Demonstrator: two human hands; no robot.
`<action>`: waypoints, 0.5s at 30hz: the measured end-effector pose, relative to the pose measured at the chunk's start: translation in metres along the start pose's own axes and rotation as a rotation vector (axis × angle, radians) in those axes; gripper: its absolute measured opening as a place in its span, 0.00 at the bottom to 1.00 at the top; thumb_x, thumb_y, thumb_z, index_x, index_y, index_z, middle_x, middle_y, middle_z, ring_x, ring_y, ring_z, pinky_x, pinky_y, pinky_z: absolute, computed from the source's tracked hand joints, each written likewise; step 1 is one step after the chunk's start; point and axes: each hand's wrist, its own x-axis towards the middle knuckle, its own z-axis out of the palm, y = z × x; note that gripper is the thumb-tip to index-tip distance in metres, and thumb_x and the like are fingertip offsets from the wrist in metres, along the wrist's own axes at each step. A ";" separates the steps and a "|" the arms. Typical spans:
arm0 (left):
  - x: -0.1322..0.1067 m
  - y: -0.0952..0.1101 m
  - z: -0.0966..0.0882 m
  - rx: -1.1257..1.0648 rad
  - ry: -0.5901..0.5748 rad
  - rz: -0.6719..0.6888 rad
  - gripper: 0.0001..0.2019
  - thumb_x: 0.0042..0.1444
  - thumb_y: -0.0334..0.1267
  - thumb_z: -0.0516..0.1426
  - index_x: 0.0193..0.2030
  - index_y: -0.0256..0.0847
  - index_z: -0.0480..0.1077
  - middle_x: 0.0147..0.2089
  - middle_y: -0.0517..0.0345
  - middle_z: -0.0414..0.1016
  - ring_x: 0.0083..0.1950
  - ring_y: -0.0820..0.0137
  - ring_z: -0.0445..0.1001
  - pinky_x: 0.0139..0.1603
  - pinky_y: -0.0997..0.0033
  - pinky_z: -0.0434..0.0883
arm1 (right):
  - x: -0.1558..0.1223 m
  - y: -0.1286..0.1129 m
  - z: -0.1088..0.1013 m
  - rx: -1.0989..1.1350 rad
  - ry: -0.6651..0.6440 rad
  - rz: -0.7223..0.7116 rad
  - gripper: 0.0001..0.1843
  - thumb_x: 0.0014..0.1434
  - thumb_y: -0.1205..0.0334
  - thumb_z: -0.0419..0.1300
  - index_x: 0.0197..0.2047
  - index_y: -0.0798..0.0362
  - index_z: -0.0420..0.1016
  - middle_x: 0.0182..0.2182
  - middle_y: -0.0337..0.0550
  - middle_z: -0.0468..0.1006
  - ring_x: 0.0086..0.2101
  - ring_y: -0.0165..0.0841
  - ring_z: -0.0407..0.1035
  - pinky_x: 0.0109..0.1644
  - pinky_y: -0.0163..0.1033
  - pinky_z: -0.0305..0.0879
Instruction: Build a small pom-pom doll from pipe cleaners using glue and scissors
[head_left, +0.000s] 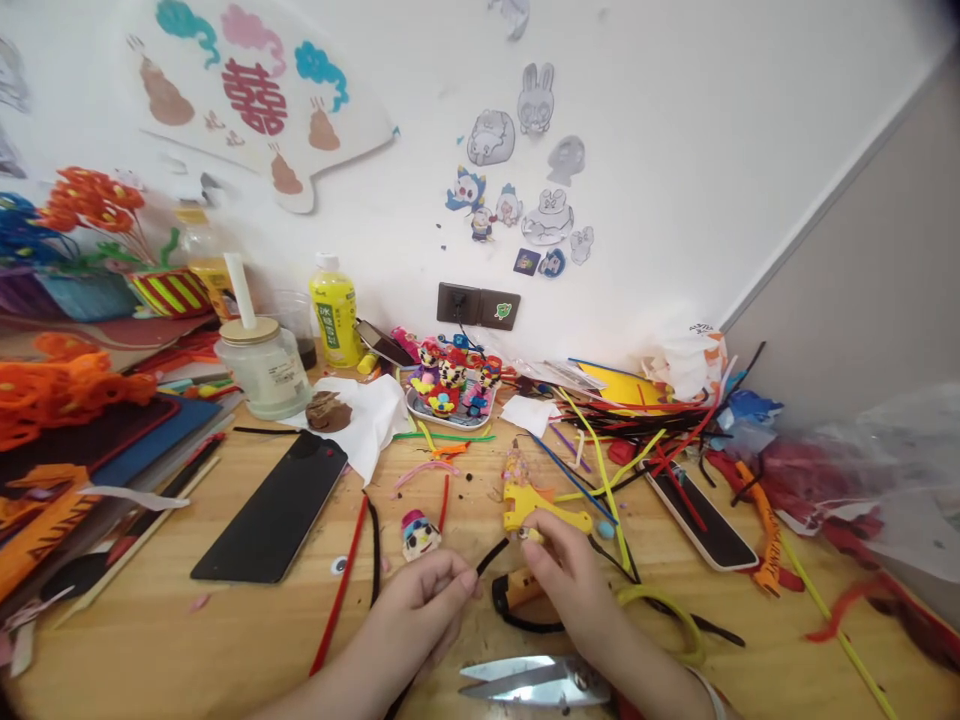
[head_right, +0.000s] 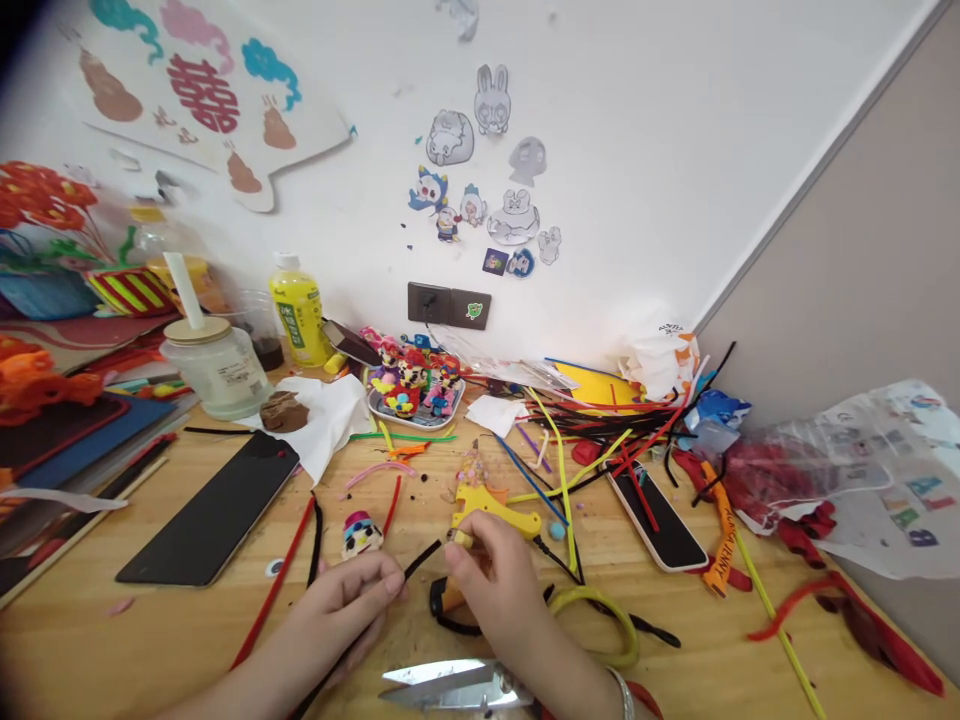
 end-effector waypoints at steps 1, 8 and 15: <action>0.000 0.000 0.001 -0.004 0.001 0.002 0.23 0.40 0.63 0.53 0.23 0.43 0.58 0.07 0.76 0.49 0.10 0.81 0.44 0.13 0.78 0.41 | 0.001 0.001 0.001 0.005 0.008 0.016 0.09 0.55 0.57 0.53 0.28 0.53 0.65 0.25 0.37 0.66 0.27 0.30 0.62 0.29 0.32 0.58; 0.002 -0.004 0.004 0.113 0.007 0.115 0.23 0.45 0.60 0.52 0.21 0.40 0.59 0.15 0.72 0.48 0.19 0.78 0.47 0.19 0.78 0.46 | 0.003 0.002 -0.001 -0.046 -0.003 -0.049 0.05 0.49 0.69 0.56 0.27 0.53 0.72 0.24 0.39 0.72 0.27 0.31 0.66 0.32 0.34 0.60; 0.000 0.008 0.007 0.232 -0.006 0.175 0.19 0.49 0.55 0.52 0.23 0.39 0.64 0.19 0.67 0.56 0.22 0.76 0.55 0.23 0.78 0.56 | 0.003 -0.002 -0.002 -0.028 -0.041 -0.094 0.06 0.50 0.71 0.55 0.25 0.53 0.69 0.22 0.36 0.69 0.27 0.30 0.63 0.31 0.33 0.56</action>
